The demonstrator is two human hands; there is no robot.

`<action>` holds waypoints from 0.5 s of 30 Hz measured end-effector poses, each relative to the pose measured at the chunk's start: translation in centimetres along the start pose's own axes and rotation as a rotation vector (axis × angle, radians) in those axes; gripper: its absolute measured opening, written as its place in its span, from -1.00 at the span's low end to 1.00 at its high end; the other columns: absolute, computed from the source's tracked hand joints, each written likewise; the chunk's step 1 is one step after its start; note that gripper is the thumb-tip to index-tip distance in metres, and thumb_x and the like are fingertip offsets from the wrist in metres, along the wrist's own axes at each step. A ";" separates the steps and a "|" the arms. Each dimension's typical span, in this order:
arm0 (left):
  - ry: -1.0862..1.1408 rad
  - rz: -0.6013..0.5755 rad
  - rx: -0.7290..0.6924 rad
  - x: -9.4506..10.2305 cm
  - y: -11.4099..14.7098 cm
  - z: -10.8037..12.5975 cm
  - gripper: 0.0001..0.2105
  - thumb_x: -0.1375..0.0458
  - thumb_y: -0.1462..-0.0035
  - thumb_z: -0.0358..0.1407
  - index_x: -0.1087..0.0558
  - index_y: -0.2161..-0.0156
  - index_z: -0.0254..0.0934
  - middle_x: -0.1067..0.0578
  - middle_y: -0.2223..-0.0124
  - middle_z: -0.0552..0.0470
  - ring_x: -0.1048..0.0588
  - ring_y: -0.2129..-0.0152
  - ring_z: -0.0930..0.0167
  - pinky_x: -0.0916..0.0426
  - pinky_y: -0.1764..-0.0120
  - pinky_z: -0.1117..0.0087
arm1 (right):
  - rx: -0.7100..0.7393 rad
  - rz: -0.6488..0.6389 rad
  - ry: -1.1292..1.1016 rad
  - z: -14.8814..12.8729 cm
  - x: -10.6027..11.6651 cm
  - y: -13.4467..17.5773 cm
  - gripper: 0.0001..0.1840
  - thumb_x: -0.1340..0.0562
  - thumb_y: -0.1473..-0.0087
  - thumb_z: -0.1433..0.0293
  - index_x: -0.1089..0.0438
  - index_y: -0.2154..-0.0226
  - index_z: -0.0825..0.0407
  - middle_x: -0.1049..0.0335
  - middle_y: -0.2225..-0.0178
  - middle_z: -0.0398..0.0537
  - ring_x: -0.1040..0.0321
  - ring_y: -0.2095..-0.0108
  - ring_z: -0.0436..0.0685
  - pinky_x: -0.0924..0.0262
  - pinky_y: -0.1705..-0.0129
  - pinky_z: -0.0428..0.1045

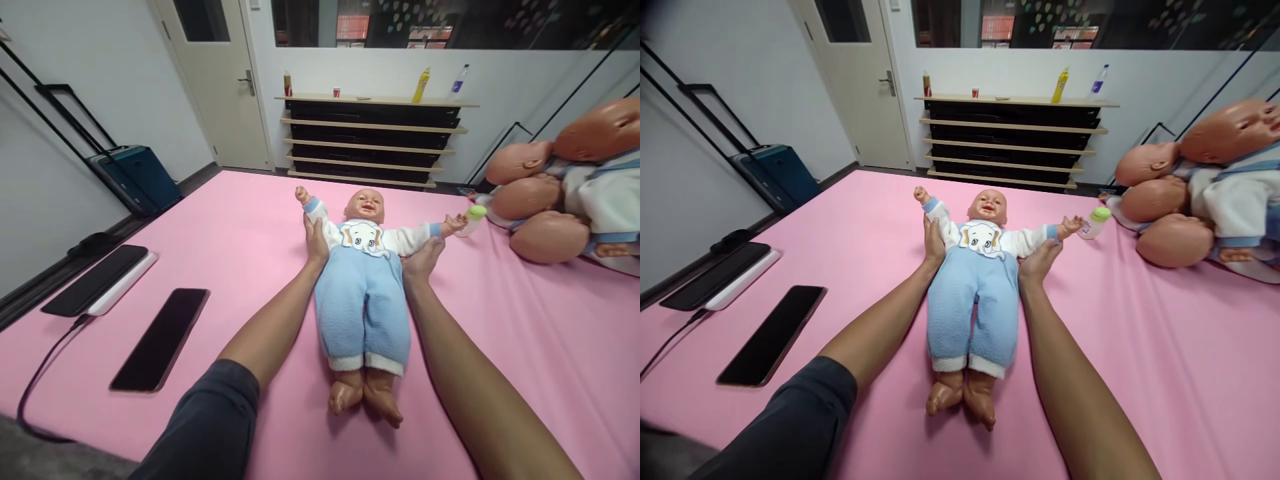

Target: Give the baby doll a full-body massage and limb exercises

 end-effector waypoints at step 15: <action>-0.261 -0.275 -0.098 -1.9 1.4 2.9 -0.50 0.21 -0.27 -0.02 -0.24 -0.19 -0.16 -0.23 -0.21 -0.03 -0.12 -0.21 0.41 0.04 -0.28 0.28 | 0.364 -0.597 0.465 -4.7 -4.6 3.9 -0.50 -0.13 -0.13 0.11 -0.26 -0.10 -0.14 0.00 -0.23 -0.05 0.13 -0.27 0.18 0.17 -0.30 0.22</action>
Point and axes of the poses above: each hand's wrist, its own y-axis away from the middle knuckle, its own x-axis out of the back of the hand, z = x × y, the point moved 5 cm from there along -y, towards the middle knuckle
